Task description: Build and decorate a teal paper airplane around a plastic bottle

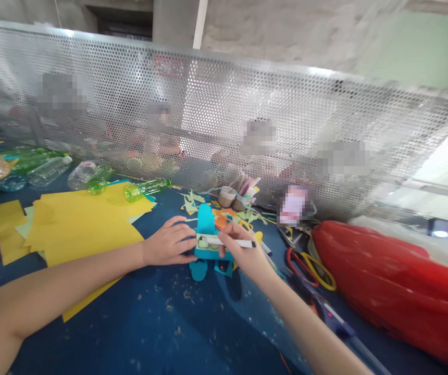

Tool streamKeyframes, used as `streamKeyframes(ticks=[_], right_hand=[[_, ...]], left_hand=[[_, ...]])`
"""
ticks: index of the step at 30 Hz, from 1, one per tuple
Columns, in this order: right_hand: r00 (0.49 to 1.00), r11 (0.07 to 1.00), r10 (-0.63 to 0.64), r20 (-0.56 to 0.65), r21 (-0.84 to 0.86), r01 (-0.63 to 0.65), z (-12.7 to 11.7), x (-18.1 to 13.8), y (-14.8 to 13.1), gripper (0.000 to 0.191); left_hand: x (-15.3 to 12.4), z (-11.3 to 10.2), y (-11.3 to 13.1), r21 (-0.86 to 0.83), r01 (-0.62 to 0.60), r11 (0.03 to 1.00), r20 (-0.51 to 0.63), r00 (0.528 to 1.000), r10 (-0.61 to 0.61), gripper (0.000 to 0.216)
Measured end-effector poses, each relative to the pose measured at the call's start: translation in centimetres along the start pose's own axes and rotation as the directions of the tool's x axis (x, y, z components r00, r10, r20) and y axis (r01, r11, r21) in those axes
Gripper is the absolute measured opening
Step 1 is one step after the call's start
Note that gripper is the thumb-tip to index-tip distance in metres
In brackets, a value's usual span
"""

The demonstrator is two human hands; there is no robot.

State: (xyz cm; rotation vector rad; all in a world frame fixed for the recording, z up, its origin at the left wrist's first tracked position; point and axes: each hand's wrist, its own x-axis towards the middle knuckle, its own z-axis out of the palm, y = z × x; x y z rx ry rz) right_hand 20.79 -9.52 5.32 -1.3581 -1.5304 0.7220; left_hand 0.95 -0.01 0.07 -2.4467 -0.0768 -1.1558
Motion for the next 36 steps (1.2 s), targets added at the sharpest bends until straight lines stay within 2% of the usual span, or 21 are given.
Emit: streamKeyframes(ticks=[26,36], right_hand=[[0.999,0.998,0.008,0.033,0.065,-0.010,0.05,0.00,0.30,0.023],[0.999,1.000,0.014,0.031,0.027,-0.015,0.00,-0.01,0.28,0.022]], left_hand=[[-0.08,0.09,0.00,-0.007,0.000,1.000,0.001,1.000,0.000,0.025],[-0.13,0.10,-0.04,0.001,0.004,1.000,0.005,1.000,-0.004,0.025]])
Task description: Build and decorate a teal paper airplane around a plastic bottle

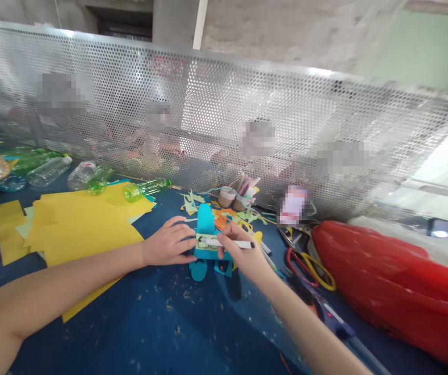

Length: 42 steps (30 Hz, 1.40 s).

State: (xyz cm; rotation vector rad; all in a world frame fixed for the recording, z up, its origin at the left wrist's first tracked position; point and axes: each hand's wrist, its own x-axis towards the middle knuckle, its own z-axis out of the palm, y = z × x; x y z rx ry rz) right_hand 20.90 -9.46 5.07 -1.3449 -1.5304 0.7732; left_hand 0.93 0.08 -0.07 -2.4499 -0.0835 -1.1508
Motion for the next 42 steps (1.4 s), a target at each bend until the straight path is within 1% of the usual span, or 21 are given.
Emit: streamKeyframes(ticks=[6,11,19,24,42], right_hand=[[1.000,1.000,0.011,0.007,-0.019,-0.011,0.02,-0.04,-0.18,0.022],[1.000,1.000,0.009,0.014,0.006,-0.009,0.14,-0.04,-0.16,0.023],[0.999,1.000,0.012,0.031,-0.004,-0.012,0.00,0.00,-0.09,0.021],[1.000,1.000,-0.004,-0.014,0.007,0.004,-0.06,0.01,0.06,0.021],[1.000,1.000,0.000,-0.001,-0.010,0.000,-0.02,-0.04,-0.02,0.021]], left_hand=[[-0.04,0.06,0.01,0.000,0.000,1.000,0.002,1.000,0.000,0.026],[-0.06,0.09,-0.05,-0.010,0.001,1.000,-0.004,1.000,-0.001,0.026],[0.00,0.05,0.03,-0.005,0.005,1.000,-0.005,1.000,-0.005,0.025],[-0.06,0.06,0.02,-0.009,-0.003,1.000,-0.002,1.000,0.003,0.026],[-0.01,0.02,0.01,-0.010,-0.002,1.000,-0.001,1.000,0.002,0.026]])
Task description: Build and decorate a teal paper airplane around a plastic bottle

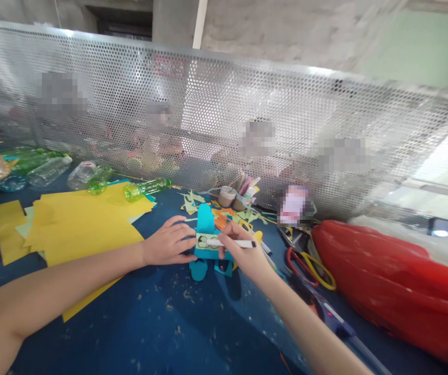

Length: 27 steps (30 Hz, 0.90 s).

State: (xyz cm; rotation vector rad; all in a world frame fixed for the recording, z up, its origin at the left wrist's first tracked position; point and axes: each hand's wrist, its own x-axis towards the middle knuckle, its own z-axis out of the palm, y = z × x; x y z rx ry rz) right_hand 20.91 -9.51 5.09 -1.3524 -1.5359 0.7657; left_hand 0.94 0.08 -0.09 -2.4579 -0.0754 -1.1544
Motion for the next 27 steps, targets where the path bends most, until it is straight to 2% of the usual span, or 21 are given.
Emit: streamKeyframes(ticks=[27], right_hand=[[0.999,0.999,0.025,0.025,0.026,-0.026,0.07,-0.14,-0.07,0.021]], left_hand=[[-0.05,0.02,-0.06,0.001,0.010,1.000,0.012,1.000,-0.010,0.026]])
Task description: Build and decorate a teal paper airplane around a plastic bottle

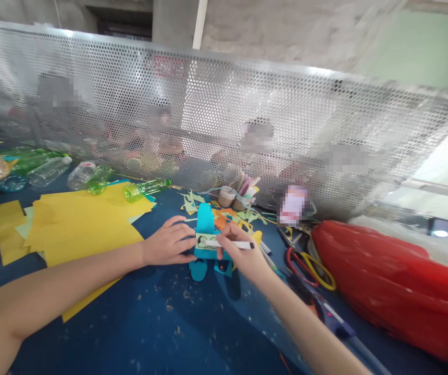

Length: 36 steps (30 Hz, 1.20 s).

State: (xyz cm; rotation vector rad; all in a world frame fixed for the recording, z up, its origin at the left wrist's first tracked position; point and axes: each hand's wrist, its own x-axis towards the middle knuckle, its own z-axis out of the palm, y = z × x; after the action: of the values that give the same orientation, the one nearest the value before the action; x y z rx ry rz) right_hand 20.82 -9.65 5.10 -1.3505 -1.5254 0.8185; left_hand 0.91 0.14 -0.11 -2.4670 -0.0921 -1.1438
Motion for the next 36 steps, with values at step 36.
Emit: streamKeyframes(ticks=[36], right_hand=[[1.000,1.000,0.001,0.018,0.014,-0.001,-0.06,0.00,0.37,0.019]], left_hand=[[-0.03,0.07,-0.03,-0.007,0.001,1.000,0.003,1.000,-0.001,0.026]])
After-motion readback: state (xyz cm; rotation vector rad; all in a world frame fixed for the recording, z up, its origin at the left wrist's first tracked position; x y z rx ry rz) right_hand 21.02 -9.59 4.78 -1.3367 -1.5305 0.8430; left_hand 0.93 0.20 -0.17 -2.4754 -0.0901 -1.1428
